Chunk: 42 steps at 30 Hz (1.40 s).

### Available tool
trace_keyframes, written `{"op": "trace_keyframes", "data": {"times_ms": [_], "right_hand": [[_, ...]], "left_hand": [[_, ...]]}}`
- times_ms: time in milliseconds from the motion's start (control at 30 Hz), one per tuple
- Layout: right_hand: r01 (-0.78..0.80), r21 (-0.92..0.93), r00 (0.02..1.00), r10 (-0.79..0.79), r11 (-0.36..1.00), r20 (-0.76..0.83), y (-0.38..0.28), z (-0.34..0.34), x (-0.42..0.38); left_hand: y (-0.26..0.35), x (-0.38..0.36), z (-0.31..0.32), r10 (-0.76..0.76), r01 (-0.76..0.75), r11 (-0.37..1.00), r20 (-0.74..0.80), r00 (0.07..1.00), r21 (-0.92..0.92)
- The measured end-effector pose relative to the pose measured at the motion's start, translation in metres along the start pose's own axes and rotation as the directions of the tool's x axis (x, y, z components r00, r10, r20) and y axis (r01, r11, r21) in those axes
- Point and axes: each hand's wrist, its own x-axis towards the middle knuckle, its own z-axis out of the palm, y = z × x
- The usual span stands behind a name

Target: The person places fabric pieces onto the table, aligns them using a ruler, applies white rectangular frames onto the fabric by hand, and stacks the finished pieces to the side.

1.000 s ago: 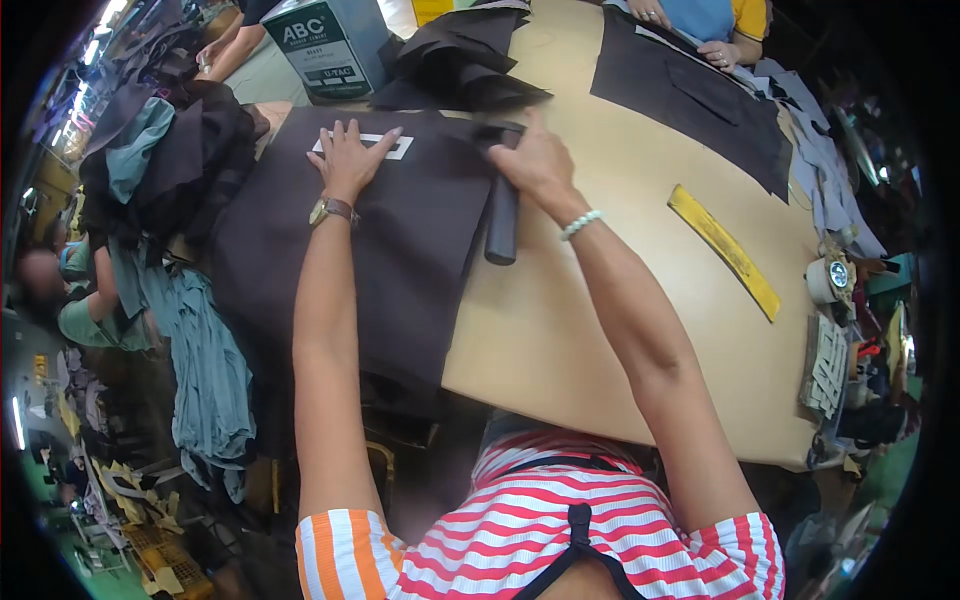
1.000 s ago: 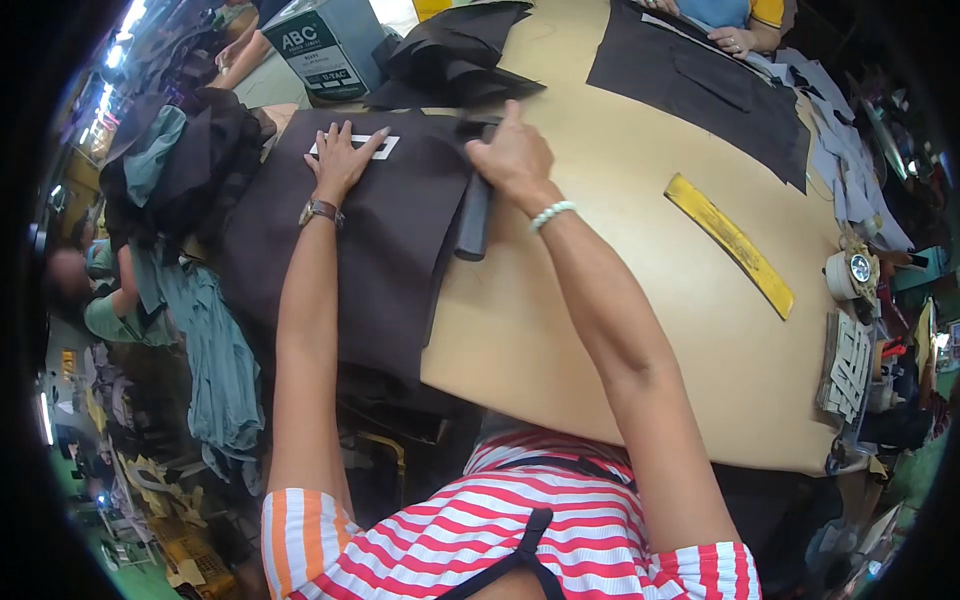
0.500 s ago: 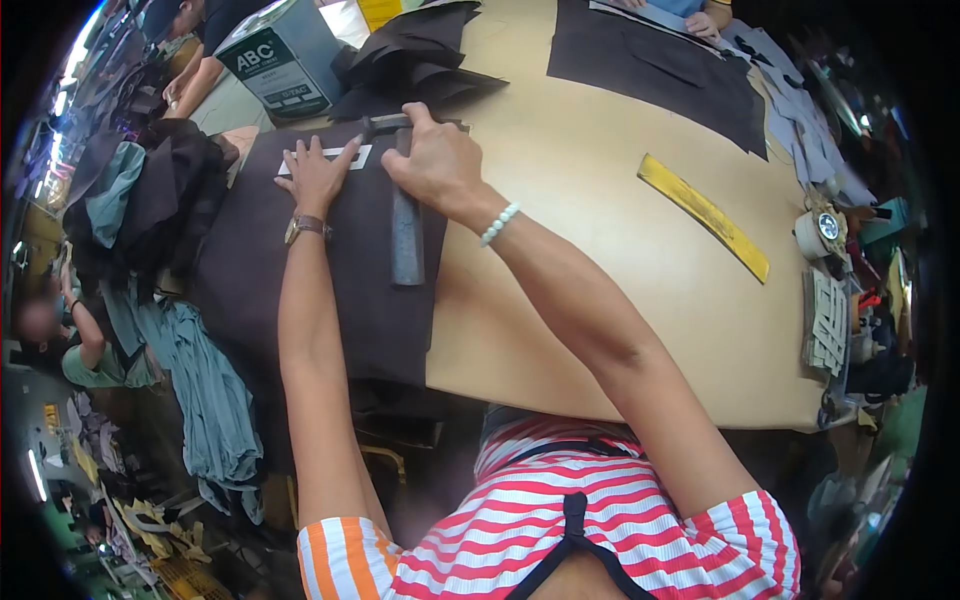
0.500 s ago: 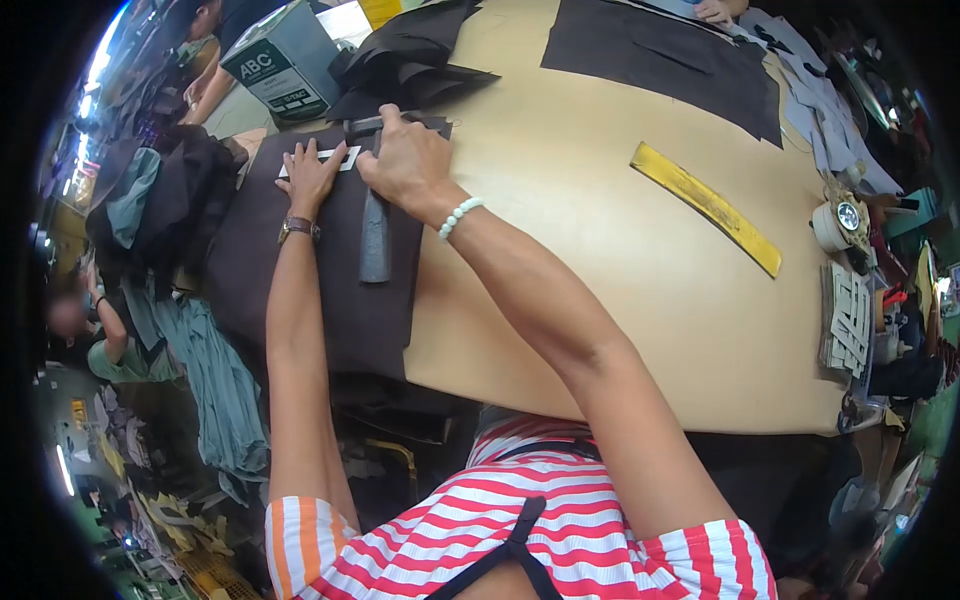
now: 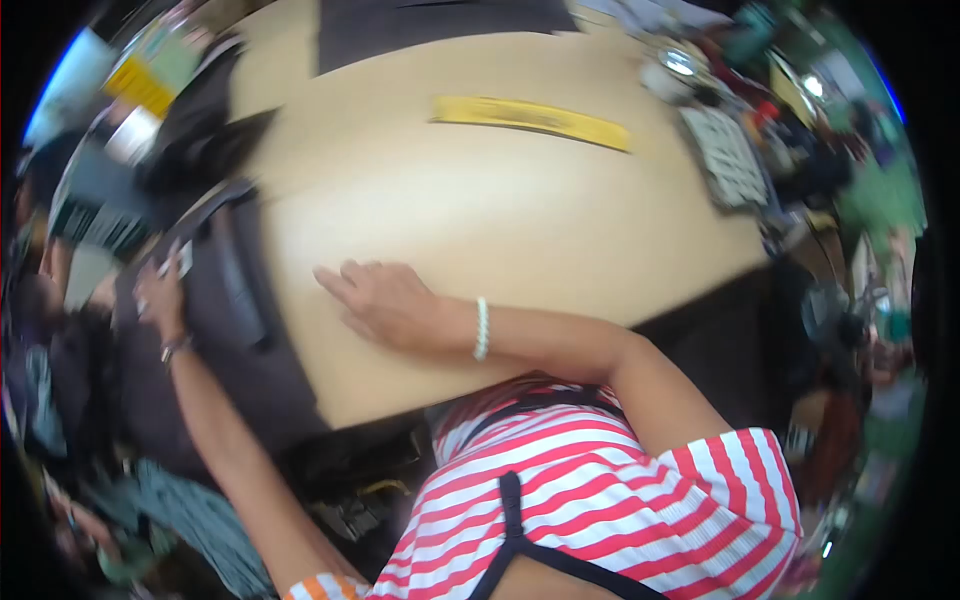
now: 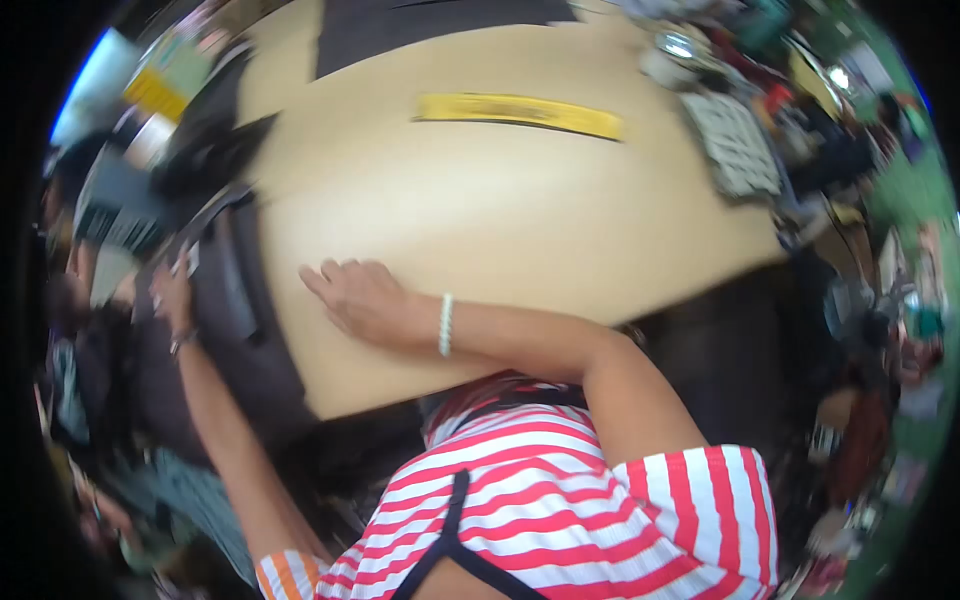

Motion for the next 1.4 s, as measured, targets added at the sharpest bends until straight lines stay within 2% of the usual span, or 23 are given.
{"op": "trace_keyframes", "data": {"times_ms": [133,167,200,233,300,367,400,467,500,567,633,700,767,800,900,967,1033,1067,1167,1233,1300,1367,1400], "right_hand": [[-0.263,-0.19,0.942,0.21,0.946,-0.261,0.033,-0.082,-0.111],[-0.333,-0.28,0.913,0.233,0.901,-0.335,0.044,-0.105,-0.143],[-0.456,-0.292,0.841,0.3,0.841,-0.451,0.056,-0.126,-0.175],[-0.655,-0.283,0.692,0.405,0.701,-0.598,0.062,-0.145,-0.204],[-0.862,0.019,0.283,0.513,0.506,-0.811,0.082,-0.175,-0.266],[-0.953,0.102,0.073,0.539,0.287,-0.839,0.1,-0.188,-0.32],[-0.983,0.031,0.081,0.574,0.183,-0.815,0.11,-0.187,-0.339],[-0.992,-0.126,0.085,0.645,-0.018,-0.759,0.13,-0.179,-0.371],[-0.988,-0.153,0.107,0.648,-0.014,-0.754,0.142,-0.175,-0.392],[-0.979,-0.204,0.165,0.65,0.015,-0.742,0.174,-0.166,-0.419],[-0.988,-0.157,0.129,0.581,0.001,-0.804,0.182,-0.154,-0.417],[-0.998,-0.067,0.069,0.525,0.022,-0.848,0.185,-0.146,-0.414],[-0.995,0.063,-0.018,0.489,0.076,-0.872,0.188,-0.142,-0.412],[-0.982,0.159,-0.091,0.478,0.103,-0.874,0.194,-0.14,-0.418],[-0.908,0.386,-0.264,0.494,0.162,-0.828,0.211,-0.14,-0.435],[-0.871,0.464,-0.303,0.566,0.163,-0.767,0.2,-0.159,-0.427],[-0.921,0.36,-0.237,0.52,0.15,-0.821,0.201,-0.168,-0.437],[-0.941,0.307,-0.2,0.496,0.142,-0.845,0.203,-0.174,-0.443],[-0.674,0.679,-0.525,0.458,0.291,-0.717,0.183,-0.215,-0.43],[-0.358,0.687,-0.564,0.44,0.633,-0.699,0.179,-0.245,-0.431],[-0.081,0.684,-0.392,0.608,0.725,-0.69,0.13,-0.276,-0.36],[0.247,0.73,-0.225,0.77,0.638,-0.597,0.111,-0.288,-0.299],[0.284,0.767,-0.167,0.817,0.576,-0.552,0.112,-0.282,-0.275]], "left_hand": [[-0.024,0.023,0.023,0.027,-0.027,1.0,0.02,0.999,-0.006],[-0.05,0.038,0.039,0.311,-0.333,0.915,0.128,0.942,0.227],[-0.05,0.043,0.044,0.253,-0.265,0.956,0.103,0.962,0.123],[-0.051,0.046,0.048,0.194,-0.195,0.981,0.077,0.978,0.015],[-0.063,0.053,0.056,0.257,-0.263,0.963,0.083,0.963,0.064],[-0.068,0.064,0.058,0.309,-0.318,0.941,0.086,0.947,0.117],[-0.05,0.045,0.034,0.351,-0.391,0.82,0.173,0.92,0.418],[-0.049,0.047,0.035,0.336,-0.359,0.811,0.134,0.932,0.461],[-0.05,0.046,0.035,0.328,-0.343,0.805,0.118,0.937,0.484],[-0.048,0.038,0.031,0.265,-0.188,0.869,-0.109,0.958,0.458],[-0.044,0.027,0.018,0.309,-0.176,0.846,-0.195,0.931,0.503],[-0.04,0.011,-0.011,0.46,-0.286,0.72,-0.127,0.879,0.633],[-0.002,-0.036,-0.047,0.419,-0.427,0.901,-0.398,0.816,0.073],[0.023,-0.065,-0.067,0.34,-0.499,0.839,-0.508,0.792,-0.217],[0.092,-0.166,-0.122,0.259,-0.419,0.708,-0.344,0.903,-0.568],[0.14,-0.224,-0.141,0.165,-0.179,0.47,-0.113,0.98,-0.865],[0.186,-0.268,-0.152,0.156,0.023,0.209,0.056,0.986,-0.978],[0.188,-0.272,-0.133,0.247,-0.034,0.135,0.0,0.969,-0.99],[0.234,-0.307,-0.141,0.418,0.031,0.16,0.096,0.903,-0.987],[0.26,-0.337,-0.144,0.591,0.121,0.064,0.135,0.795,-0.991],[0.28,-0.362,-0.156,0.813,0.221,0.1,0.208,0.544,-0.97],[0.305,-0.383,-0.161,0.942,0.301,0.119,0.203,0.267,-0.946],[0.319,-0.394,-0.165,0.958,0.347,0.107,0.189,0.214,-0.932]]}}
